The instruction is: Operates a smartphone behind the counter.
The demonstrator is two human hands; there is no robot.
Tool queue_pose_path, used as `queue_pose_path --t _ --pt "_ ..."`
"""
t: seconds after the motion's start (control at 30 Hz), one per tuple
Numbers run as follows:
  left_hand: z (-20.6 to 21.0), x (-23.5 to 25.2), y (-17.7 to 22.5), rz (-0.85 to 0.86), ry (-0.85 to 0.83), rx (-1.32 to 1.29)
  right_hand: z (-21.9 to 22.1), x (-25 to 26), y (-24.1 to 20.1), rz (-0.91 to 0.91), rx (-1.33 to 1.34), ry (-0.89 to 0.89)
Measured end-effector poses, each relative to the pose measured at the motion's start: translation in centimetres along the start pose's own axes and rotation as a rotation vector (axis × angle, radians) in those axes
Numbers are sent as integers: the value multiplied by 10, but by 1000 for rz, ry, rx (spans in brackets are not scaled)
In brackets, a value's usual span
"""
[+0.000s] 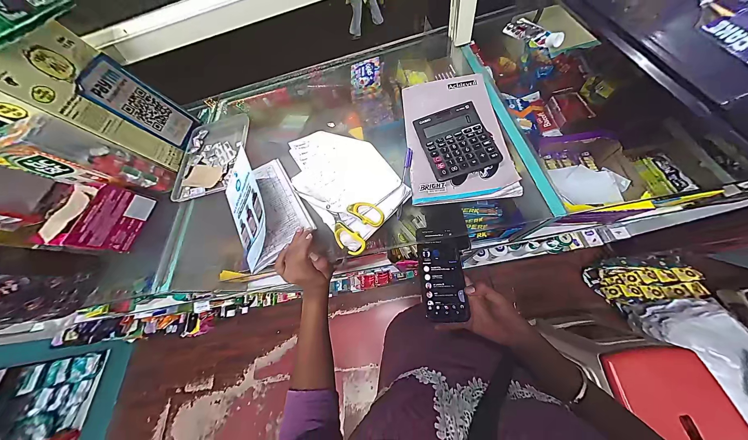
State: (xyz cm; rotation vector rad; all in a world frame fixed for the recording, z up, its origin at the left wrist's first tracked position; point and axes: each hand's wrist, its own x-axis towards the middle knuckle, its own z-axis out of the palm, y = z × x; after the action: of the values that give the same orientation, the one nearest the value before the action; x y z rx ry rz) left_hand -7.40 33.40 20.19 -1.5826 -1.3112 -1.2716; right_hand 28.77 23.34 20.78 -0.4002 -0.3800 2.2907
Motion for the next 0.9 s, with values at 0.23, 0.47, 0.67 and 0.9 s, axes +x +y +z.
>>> queue_pose_path --t 0.23,0.47,0.67,0.9 --pt "-1 2 7 -39 -3 -9 13 1 -6 14 -64 68" --pt "-2 4 10 -60 -3 -1 17 16 -9 98 -174 251" --pt "0 0 8 -48 16 12 14 21 -13 131 -228 273" --pt "1 2 9 -51 26 6 13 22 -17 150 -251 264"
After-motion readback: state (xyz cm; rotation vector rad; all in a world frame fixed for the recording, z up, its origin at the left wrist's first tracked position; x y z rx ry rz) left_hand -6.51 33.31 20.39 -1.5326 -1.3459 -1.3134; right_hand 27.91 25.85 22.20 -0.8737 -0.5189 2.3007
